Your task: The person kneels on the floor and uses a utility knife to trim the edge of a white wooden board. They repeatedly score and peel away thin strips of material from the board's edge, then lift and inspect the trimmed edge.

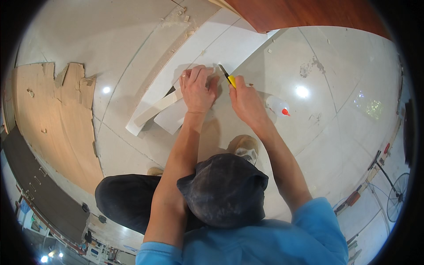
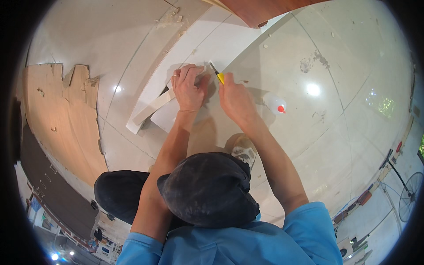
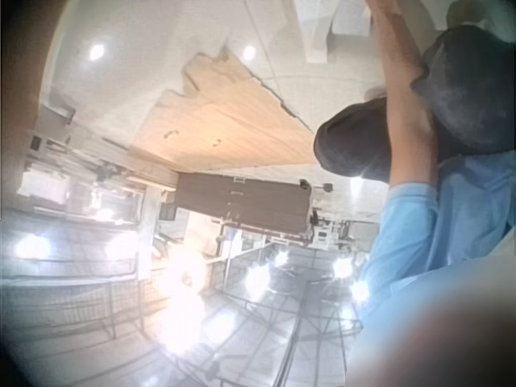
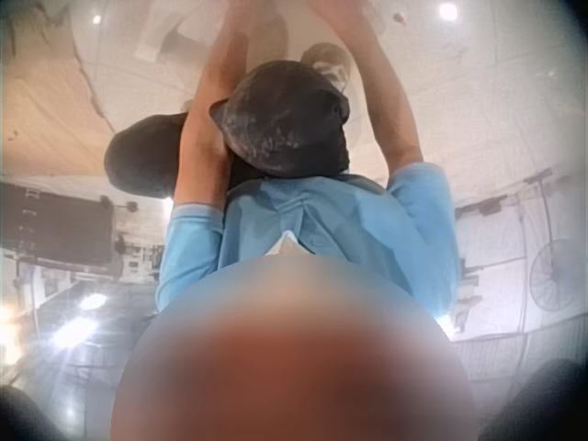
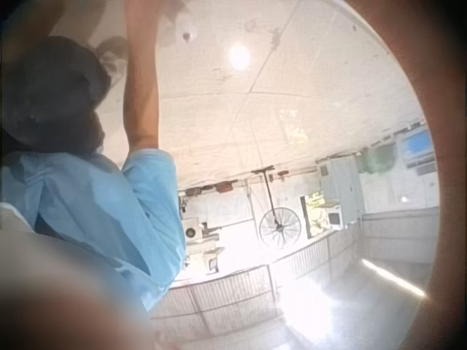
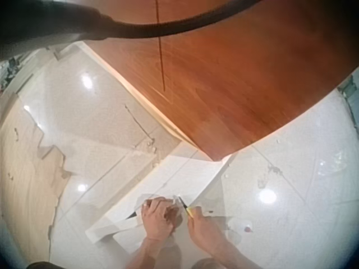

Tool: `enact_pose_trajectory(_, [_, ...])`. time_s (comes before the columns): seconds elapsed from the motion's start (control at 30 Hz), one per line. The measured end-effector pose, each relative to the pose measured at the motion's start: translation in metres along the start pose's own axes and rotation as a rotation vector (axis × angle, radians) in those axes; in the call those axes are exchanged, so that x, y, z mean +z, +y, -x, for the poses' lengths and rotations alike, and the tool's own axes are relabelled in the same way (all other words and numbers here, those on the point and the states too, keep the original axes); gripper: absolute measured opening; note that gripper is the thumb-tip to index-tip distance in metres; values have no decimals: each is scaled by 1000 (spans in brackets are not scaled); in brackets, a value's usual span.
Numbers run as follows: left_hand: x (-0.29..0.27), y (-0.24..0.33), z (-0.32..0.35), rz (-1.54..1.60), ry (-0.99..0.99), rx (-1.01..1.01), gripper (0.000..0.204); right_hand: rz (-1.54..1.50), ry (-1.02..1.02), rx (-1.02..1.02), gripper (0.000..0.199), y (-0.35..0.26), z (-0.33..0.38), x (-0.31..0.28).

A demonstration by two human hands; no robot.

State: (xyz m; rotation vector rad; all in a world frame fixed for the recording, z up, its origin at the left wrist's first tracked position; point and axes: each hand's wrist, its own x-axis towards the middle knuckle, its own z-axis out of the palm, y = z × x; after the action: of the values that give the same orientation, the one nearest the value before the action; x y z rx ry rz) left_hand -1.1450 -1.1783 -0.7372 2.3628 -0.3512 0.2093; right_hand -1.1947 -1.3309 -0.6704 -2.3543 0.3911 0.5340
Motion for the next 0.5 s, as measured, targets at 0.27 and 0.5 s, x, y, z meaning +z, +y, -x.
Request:
enact_pose_trajectory(0.27, [0, 0, 0, 1, 4, 3, 30, -12, 17, -15, 22, 0, 3, 1])
enact_pose_trajectory(0.5, [0, 0, 0, 2, 7, -6, 29, 8, 10, -2, 23, -2, 4, 1])
